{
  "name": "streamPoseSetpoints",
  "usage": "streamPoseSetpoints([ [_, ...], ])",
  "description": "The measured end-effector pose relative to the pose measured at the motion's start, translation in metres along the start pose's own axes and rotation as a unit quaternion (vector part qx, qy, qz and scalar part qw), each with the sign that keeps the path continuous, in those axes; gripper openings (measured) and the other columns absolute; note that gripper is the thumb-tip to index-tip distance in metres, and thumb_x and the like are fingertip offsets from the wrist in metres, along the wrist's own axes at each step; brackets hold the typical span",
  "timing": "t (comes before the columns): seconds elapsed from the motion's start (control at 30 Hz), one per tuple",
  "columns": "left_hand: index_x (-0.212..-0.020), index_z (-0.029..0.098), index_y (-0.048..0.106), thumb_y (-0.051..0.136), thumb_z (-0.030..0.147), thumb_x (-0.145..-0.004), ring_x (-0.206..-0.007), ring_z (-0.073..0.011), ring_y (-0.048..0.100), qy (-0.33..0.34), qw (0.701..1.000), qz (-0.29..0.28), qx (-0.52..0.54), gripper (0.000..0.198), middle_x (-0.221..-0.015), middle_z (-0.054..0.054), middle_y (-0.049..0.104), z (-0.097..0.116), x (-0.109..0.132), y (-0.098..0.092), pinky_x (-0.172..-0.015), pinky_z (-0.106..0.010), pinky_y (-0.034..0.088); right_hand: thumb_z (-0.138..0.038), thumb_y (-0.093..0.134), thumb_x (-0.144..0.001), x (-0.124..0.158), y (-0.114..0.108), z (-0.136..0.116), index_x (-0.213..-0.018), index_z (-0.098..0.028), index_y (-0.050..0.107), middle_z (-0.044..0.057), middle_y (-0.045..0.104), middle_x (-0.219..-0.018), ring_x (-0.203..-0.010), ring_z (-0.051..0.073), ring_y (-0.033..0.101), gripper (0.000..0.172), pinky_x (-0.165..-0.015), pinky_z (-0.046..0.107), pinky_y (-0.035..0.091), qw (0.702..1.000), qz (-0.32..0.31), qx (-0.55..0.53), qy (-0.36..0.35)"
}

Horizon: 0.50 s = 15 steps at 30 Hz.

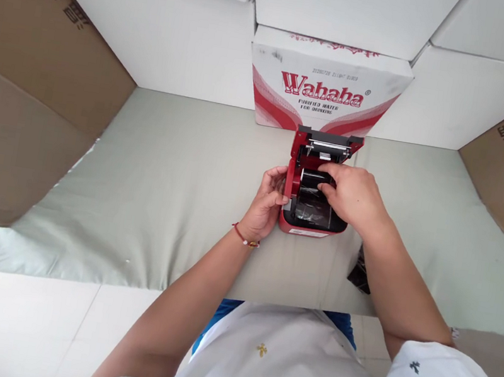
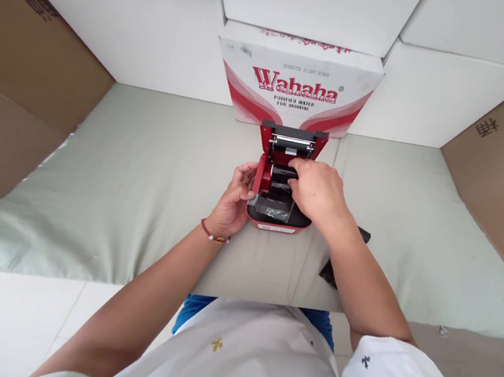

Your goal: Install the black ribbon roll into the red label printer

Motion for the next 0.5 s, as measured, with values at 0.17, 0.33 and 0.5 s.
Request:
streamPoseSetpoints([
  [0.17,-0.124,0.032,0.064,0.083,0.028,-0.068,-0.144,-0.0270,0.055,-0.004,1.000,-0.004,0.000,0.060,-0.141,-0.001,0.066,0.001,0.000,0.001,-0.122,-0.041,0.042,-0.021,0.067,-0.096,-0.006,0.008,0.003,-0.129,-0.029,0.082,0.008,0.082,-0.131,-0.112,0.033,0.076,0.037,-0.086,0.042,0.057,1.000,0.001,-0.001,0.000],
  [0.33,-0.124,0.032,0.066,0.082,0.026,-0.068,-0.145,-0.0278,0.055,0.001,1.000,-0.006,-0.004,0.058,-0.142,-0.001,0.066,0.000,-0.001,-0.002,-0.122,-0.042,0.042,-0.021,0.065,-0.095,-0.016,0.012,0.000,-0.129,-0.029,0.082,0.011,0.084,-0.122,-0.105,0.034,0.077,0.039,-0.077,0.042,0.056,0.999,-0.002,0.046,0.001],
  [0.5,-0.123,0.033,0.068,0.083,0.025,-0.068,-0.146,-0.0279,0.054,0.004,1.000,-0.006,-0.003,0.057,-0.141,-0.001,0.068,0.001,0.000,-0.002,-0.124,-0.043,0.042,-0.026,0.066,-0.099,-0.013,0.008,-0.002,-0.135,-0.025,0.079,0.012,0.084,-0.125,-0.110,0.035,0.078,0.038,-0.085,0.042,0.057,0.999,-0.006,-0.002,-0.035],
])
Point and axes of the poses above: each hand's wrist, its own x-axis away from the middle knuckle, its own y-axis out of the palm, z = x × y, the point moved 8 cm from there along -x, towards the middle knuckle
